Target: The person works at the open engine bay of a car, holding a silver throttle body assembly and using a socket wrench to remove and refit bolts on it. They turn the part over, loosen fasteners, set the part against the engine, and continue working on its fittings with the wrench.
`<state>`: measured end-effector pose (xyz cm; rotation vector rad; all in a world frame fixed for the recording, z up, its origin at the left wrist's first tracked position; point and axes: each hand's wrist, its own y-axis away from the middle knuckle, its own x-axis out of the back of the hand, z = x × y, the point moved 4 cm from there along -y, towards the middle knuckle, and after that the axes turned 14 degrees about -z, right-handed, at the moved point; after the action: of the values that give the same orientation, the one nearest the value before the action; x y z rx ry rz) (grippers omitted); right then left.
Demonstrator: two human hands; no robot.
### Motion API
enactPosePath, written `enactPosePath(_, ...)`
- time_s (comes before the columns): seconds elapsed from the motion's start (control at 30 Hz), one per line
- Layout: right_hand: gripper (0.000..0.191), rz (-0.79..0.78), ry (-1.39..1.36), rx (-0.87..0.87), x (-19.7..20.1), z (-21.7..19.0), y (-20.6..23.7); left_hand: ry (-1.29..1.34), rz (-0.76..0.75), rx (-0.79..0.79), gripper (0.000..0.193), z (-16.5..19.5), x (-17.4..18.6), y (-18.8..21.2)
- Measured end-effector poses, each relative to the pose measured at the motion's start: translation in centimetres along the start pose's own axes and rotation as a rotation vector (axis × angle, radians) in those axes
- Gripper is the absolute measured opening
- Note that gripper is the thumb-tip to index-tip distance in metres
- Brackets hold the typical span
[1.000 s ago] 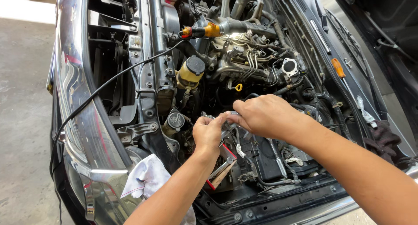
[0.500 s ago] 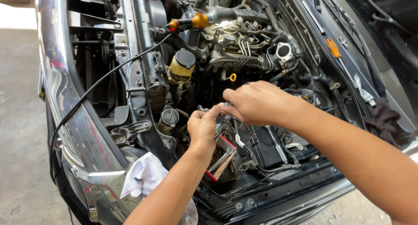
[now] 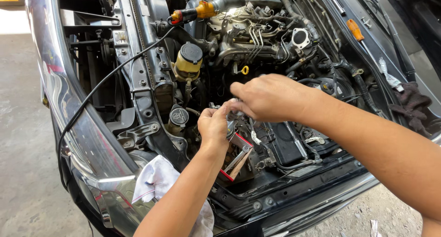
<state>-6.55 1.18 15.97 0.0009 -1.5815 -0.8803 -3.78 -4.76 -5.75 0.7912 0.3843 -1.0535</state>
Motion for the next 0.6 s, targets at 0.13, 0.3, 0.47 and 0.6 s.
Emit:
enactPosePath(0.13, 0.041, -0.015, 0.008, 0.017, -0.17, -0.17, -0.09, 0.046, -0.018, -0.006, 0.037, -0.28, 0.02, -0.26)
enactPosePath(0.3, 0.046, 0.013, 0.142, -0.05, -0.25, -0.1, -0.1, 0.057, -0.032, -0.045, 0.038, -0.09, 0.04, -0.19)
enactPosePath(0.47, 0.036, -0.013, 0.022, 0.011, -0.3, -0.26, -0.15, 0.056, -0.026, -0.003, 0.04, -0.13, -0.04, -0.17)
enactPosePath(0.6, 0.04, -0.026, 0.109, -0.071, -0.21, -0.24, -0.07, 0.044, -0.033, -0.056, 0.038, 0.27, -0.21, 0.09)
